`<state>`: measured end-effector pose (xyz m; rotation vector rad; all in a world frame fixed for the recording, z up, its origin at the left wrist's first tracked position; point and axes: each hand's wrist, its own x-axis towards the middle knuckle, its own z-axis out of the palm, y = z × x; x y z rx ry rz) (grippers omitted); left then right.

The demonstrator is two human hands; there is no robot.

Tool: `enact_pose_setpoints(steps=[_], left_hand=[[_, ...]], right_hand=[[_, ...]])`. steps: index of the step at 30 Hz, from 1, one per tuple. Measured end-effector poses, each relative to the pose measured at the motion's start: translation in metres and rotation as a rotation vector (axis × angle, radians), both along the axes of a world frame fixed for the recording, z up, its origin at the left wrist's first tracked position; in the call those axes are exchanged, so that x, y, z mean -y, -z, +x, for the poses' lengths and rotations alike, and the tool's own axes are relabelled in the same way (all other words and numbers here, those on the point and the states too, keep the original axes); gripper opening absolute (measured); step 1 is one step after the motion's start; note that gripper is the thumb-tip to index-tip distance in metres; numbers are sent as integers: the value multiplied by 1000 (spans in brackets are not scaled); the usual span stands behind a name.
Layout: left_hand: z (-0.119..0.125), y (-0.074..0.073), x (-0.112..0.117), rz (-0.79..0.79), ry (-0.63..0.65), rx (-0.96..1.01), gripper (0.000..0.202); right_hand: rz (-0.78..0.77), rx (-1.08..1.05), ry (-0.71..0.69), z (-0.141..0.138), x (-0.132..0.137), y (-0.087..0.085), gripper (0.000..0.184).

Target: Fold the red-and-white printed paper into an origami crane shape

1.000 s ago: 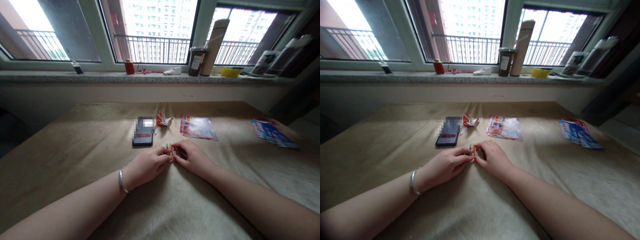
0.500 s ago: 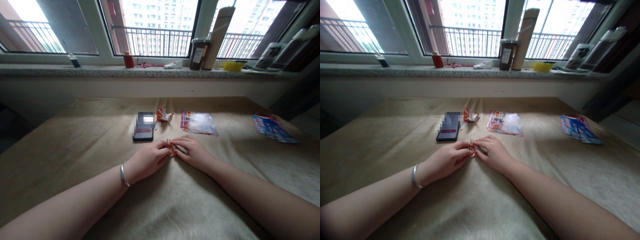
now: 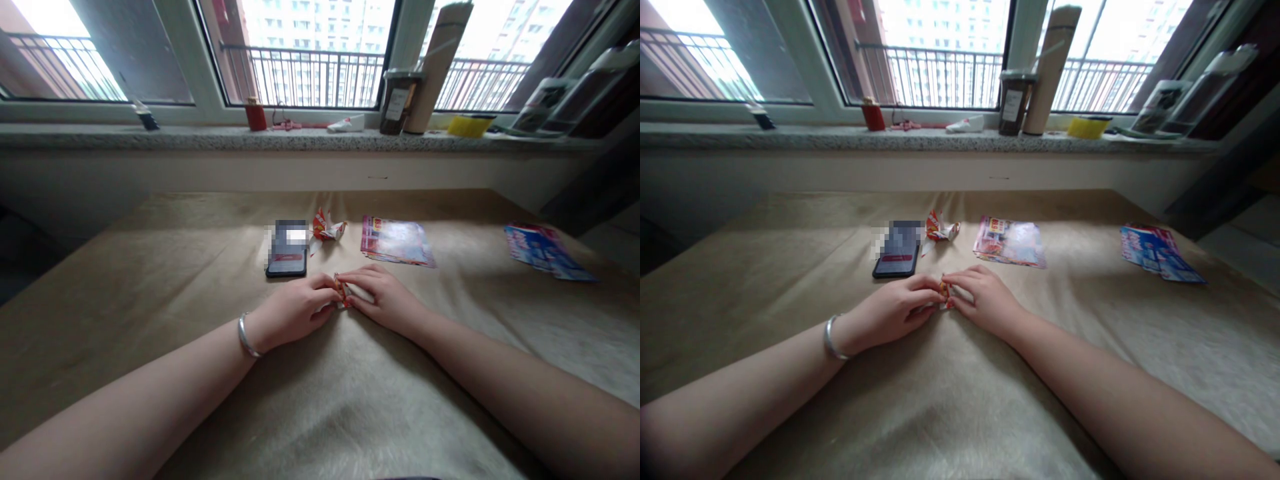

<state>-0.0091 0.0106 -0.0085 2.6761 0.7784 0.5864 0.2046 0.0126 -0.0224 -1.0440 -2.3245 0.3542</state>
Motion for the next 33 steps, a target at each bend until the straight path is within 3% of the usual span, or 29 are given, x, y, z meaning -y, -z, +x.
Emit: enact_pose_setpoints(steps=[5,9,12,18,24,28,32,33], left_hand=[[1,2,0,-28,-87,10,24],[2,6,1,-75,-192,36,28],[2,7,1,-106,-194,54,36],[4,6,-1,-81,-142,-17,21],[7,8,-8,-64,-117,51,13],[7,10,-10,-1,-77,73,5],[8,9,-7,60,-67,73,6],[9,8,-7,66,-68,64,6]], right_hand=[[-148,-135,65,2,-2,3,48],[-302,-220,-47,6,-3,6,60],[-362,-270,-76,8,-3,5,74],[-311,-211,8,9,-2,6,65],[-279,-200,-56,6,-1,5,89],[-184,-133,-37,4,2,3,73],[42,45,-51,4,3,-2,14],[96,89,-76,3,3,-4,8]])
